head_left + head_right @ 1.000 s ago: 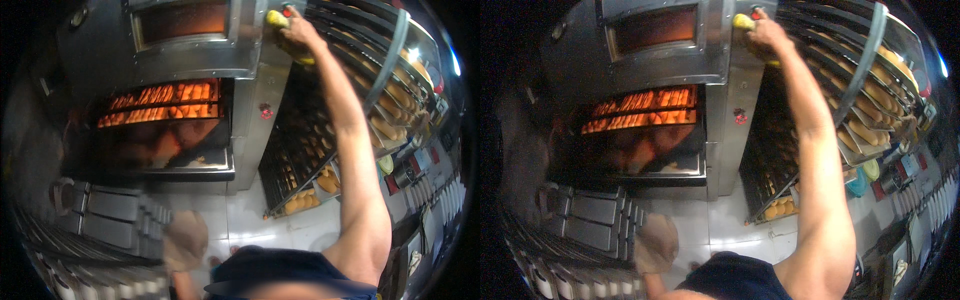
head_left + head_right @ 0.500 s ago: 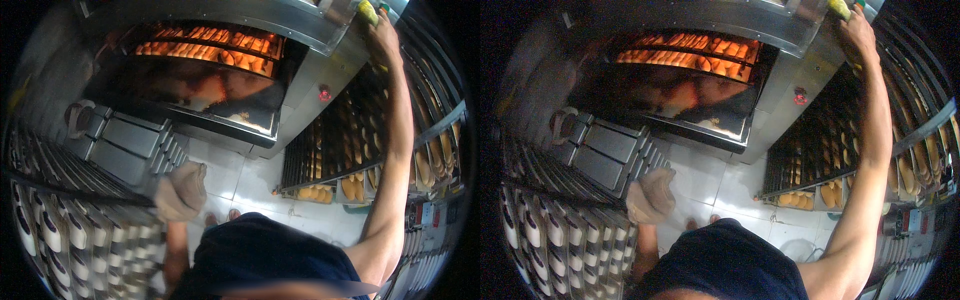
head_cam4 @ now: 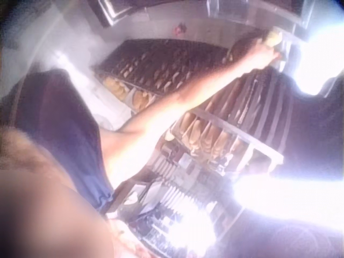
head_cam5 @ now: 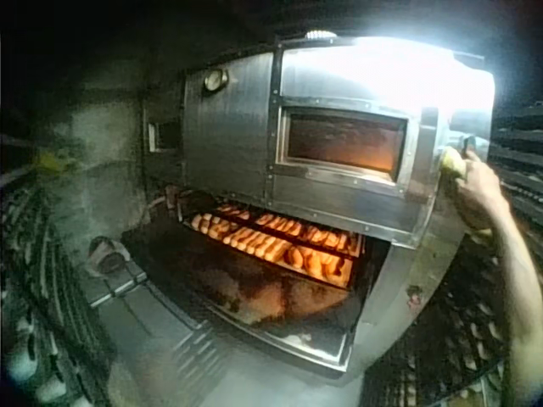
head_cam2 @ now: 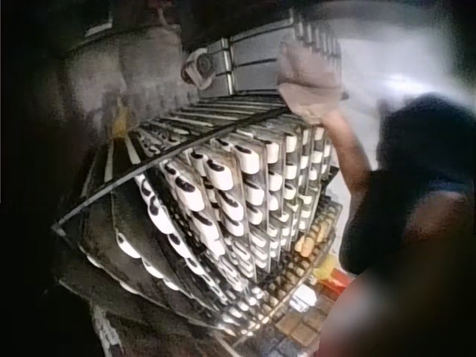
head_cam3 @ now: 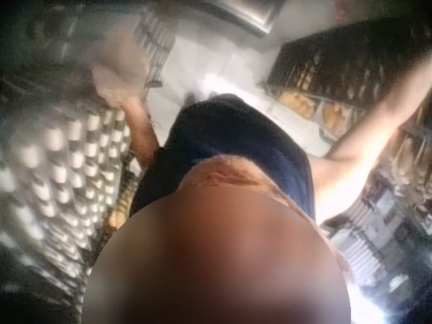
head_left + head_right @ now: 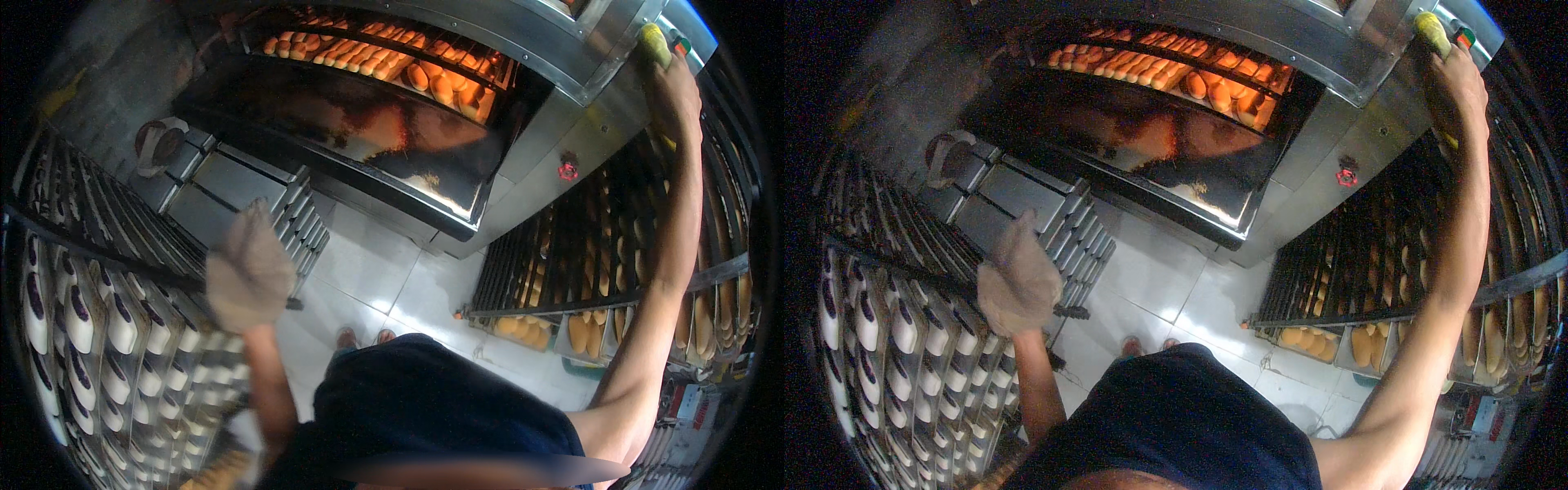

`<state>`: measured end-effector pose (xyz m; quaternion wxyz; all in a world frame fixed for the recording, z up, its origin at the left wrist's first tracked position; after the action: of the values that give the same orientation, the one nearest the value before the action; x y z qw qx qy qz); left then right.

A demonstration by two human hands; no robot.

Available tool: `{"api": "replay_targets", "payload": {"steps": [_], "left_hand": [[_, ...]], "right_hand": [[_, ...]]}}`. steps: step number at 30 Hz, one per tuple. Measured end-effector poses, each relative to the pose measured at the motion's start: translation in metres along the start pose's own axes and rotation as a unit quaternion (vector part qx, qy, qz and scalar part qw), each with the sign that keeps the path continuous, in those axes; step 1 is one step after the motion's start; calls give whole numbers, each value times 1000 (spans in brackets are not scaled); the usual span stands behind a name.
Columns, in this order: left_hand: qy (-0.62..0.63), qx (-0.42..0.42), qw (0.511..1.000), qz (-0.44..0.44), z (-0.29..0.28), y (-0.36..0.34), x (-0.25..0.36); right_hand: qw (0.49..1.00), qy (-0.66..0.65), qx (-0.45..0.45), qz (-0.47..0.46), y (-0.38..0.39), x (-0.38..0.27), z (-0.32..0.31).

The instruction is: The person wipes down metal baking trays with a cloth, then uses a towel and a small pad to remove trays of baked bread from an industrial oven and places them onto a cooling rack.

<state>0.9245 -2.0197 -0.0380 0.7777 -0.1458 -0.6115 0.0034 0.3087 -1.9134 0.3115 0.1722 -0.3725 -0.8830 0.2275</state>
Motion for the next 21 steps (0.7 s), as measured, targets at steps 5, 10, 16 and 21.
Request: {"api": "replay_targets", "payload": {"steps": [5, 10, 16, 21], "left_hand": [[-6, -4, 1000, 8, 21, -12, -2], [-10, -9, 1000, 15, 40, -32, -4], [-22, -37, 999, 30, 63, -71, 2], [-40, -29, 998, 34, 51, -100, 9]], "right_hand": [[997, 29, -37, 54, -5, 11, -1], [999, 17, -22, 45, -3, 11, -2], [998, 28, -23, 42, -11, 19, 9], [1000, -13, -9, 7, -12, -11, 15]]}}
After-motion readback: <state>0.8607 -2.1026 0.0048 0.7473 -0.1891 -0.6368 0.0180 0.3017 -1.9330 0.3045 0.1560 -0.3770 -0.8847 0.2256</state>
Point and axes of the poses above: each hand's wrist, its own y-axis away from the middle knuckle, its own z-axis out of the palm, x = y × z, the point moved 3 cm from there along -y, towards the middle knuckle, and after that the axes turned 13 degrees about -x, right-handed, at the moved point
